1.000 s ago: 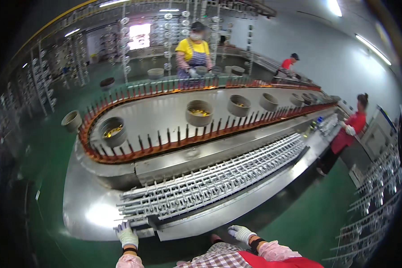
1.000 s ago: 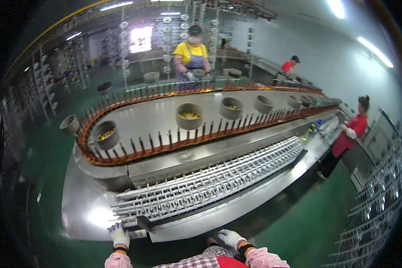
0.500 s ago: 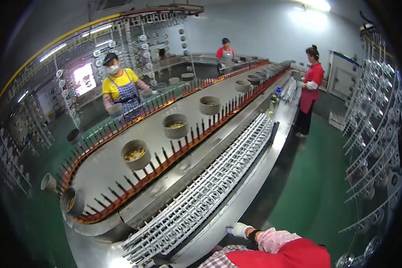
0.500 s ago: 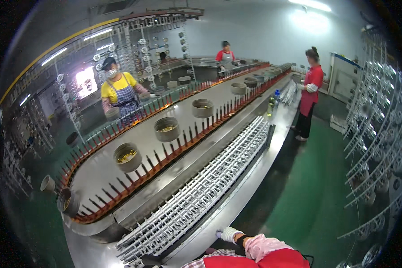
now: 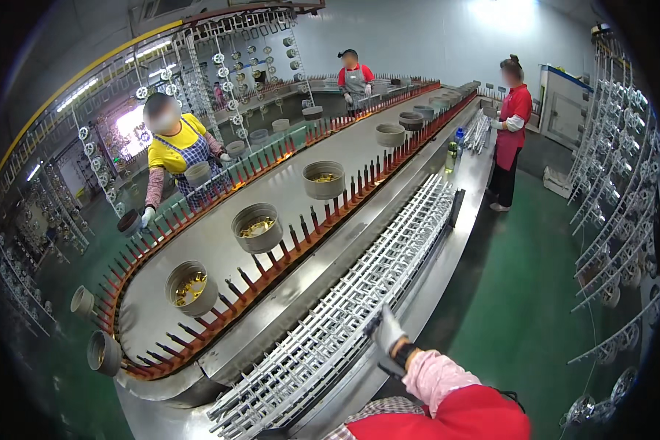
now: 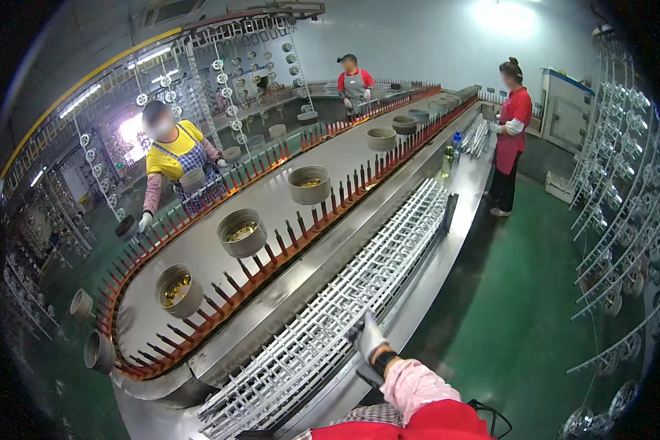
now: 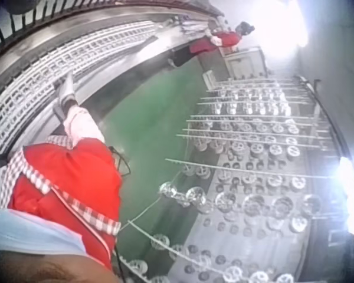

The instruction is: Placing small manufactured parts into containers on a circular conveyor belt.

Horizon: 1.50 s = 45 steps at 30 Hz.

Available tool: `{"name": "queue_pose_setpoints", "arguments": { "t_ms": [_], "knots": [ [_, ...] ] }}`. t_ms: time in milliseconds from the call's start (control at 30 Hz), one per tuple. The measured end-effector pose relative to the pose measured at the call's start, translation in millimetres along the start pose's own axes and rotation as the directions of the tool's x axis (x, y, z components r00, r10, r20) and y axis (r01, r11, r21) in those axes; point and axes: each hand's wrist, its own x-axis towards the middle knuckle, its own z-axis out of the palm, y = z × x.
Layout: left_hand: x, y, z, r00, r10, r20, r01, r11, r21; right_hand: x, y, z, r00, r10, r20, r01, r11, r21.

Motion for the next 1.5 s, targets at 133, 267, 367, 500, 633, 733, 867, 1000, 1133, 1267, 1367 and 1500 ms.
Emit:
{"name": "queue_pose_setpoints", "arguments": {
  "t_ms": [133, 267, 367, 500, 633, 733, 867, 1000, 1133, 1267, 1367, 1500],
  "knots": [
    [-17.4, 13.6, -15.5, 0.979, 0.045, -0.199, -0.044, 0.999, 0.008, 0.8, -40.0, 70.8, 0.994, -0.096, -0.058, 0.101, 0.991, 0.085],
    [-36.1, -5.0, 23.5, 0.998, -0.056, -0.018, 0.057, 0.998, 0.026, -43.6, -62.9, 109.4, 0.999, -0.009, -0.05, 0.016, 0.988, 0.152],
    [-53.8, -25.8, 82.5, 0.983, -0.18, 0.034, 0.144, 0.647, -0.749, -58.0, -84.2, 105.7, 0.999, 0.0, -0.038, 0.004, 0.996, 0.091],
    [-64.3, 23.2, 48.9, 0.955, -0.023, 0.297, 0.23, 0.688, -0.688, -59.7, -122.2, 88.2, 0.994, -0.031, -0.104, 0.035, 0.999, 0.031],
    [-47.6, 136.8, -74.5, 0.959, 0.031, 0.281, 0.034, 0.974, -0.223, -69.6, -151.1, 81.6, 0.993, 0.017, -0.118, -0.01, 0.998, 0.063],
    [-54.6, 139.7, -67.9, 0.959, 0.0, 0.282, 0.084, 0.955, -0.284, -57.9, -159.8, 69.1, 0.993, 0.081, -0.088, -0.071, 0.991, 0.114],
    [-44.1, 143.6, -81.1, 0.946, -0.129, 0.299, 0.201, 0.953, -0.227, -49.4, -156.2, 65.0, 0.986, 0.132, -0.101, -0.117, 0.983, 0.144],
    [-32.0, 145.1, -84.1, 0.991, 0.0, 0.135, 0.02, 0.99, -0.142, -12.8, -148.9, 49.7, 0.998, 0.061, 0.021, -0.064, 0.981, 0.183],
    [-22.5, 126.9, -62.6, 0.997, -0.034, -0.07, 0.022, 0.985, -0.173, -19.9, -161.2, 60.2, 0.987, 0.129, 0.096, -0.131, 0.991, 0.008],
    [-14.9, 127.7, -67.3, 0.999, -0.033, 0.022, 0.035, 0.997, -0.066, -6.8, -166.9, 31.6, 0.95, 0.223, 0.217, -0.225, 0.974, -0.015],
    [-22.9, 120.7, -85.0, 0.993, -0.083, 0.08, 0.102, 0.956, -0.276, -14.1, -182.3, 33.1, 0.987, -0.003, 0.16, 0.043, 0.969, -0.243],
    [40.0, 138.6, -117.2, 0.985, -0.168, 0.034, 0.148, 0.731, -0.666, -25.5, -192.0, 66.0, 0.488, -0.719, 0.495, 0.785, 0.114, -0.609]
  ]
}}
